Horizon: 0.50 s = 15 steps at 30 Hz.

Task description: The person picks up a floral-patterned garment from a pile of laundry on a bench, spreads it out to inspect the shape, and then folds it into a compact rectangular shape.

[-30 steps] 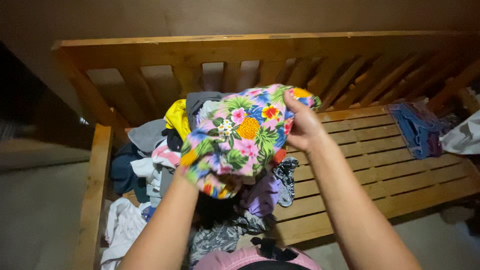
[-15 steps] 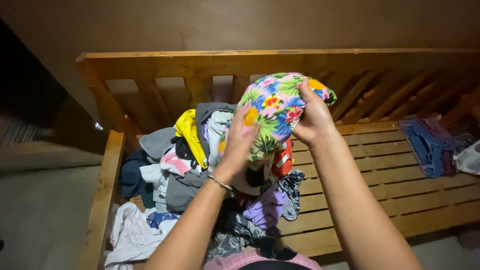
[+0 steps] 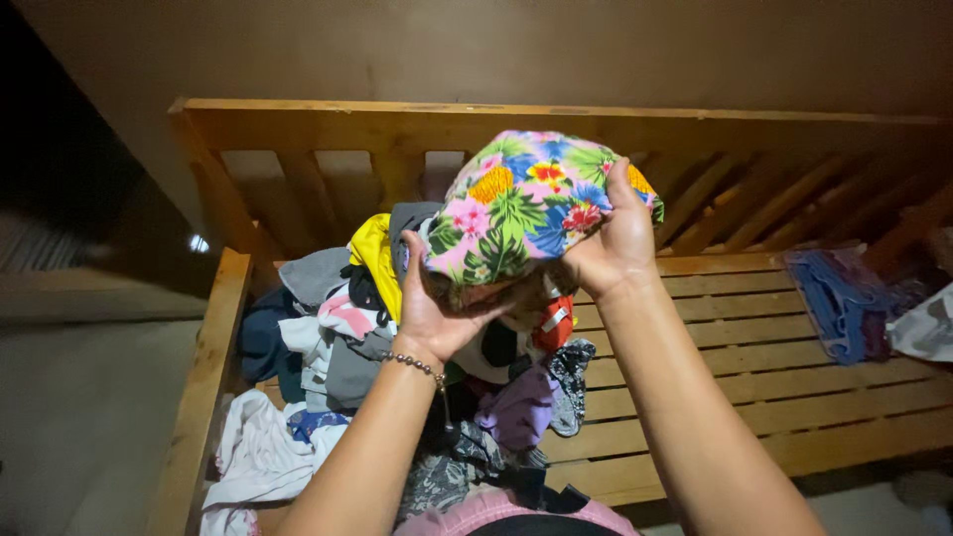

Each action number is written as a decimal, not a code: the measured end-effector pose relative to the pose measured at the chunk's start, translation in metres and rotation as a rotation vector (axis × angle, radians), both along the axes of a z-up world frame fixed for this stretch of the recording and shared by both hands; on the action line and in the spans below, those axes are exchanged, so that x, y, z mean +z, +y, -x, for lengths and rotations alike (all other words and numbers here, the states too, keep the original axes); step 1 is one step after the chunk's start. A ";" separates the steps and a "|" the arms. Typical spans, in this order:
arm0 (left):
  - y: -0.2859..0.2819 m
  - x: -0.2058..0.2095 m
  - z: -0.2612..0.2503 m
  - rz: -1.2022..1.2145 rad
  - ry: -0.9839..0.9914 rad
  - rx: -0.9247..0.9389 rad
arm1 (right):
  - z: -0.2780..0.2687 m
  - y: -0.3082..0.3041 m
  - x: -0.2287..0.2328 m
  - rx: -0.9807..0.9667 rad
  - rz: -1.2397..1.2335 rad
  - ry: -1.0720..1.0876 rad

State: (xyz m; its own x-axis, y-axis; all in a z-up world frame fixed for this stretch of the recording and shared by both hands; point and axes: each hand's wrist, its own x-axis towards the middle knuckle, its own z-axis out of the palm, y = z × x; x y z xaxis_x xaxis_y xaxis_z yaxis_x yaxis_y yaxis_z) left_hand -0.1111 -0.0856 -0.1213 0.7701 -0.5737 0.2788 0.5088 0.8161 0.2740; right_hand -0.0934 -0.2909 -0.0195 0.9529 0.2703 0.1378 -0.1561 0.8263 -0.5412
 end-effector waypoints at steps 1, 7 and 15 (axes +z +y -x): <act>0.000 -0.006 -0.003 -0.063 0.056 0.051 | 0.001 -0.002 0.000 0.011 0.012 -0.016; 0.015 -0.057 -0.032 -0.220 0.152 0.155 | 0.021 -0.008 0.004 -0.052 0.084 0.101; 0.023 0.018 0.011 -0.985 -0.220 0.558 | 0.026 0.004 -0.002 -0.236 0.548 0.264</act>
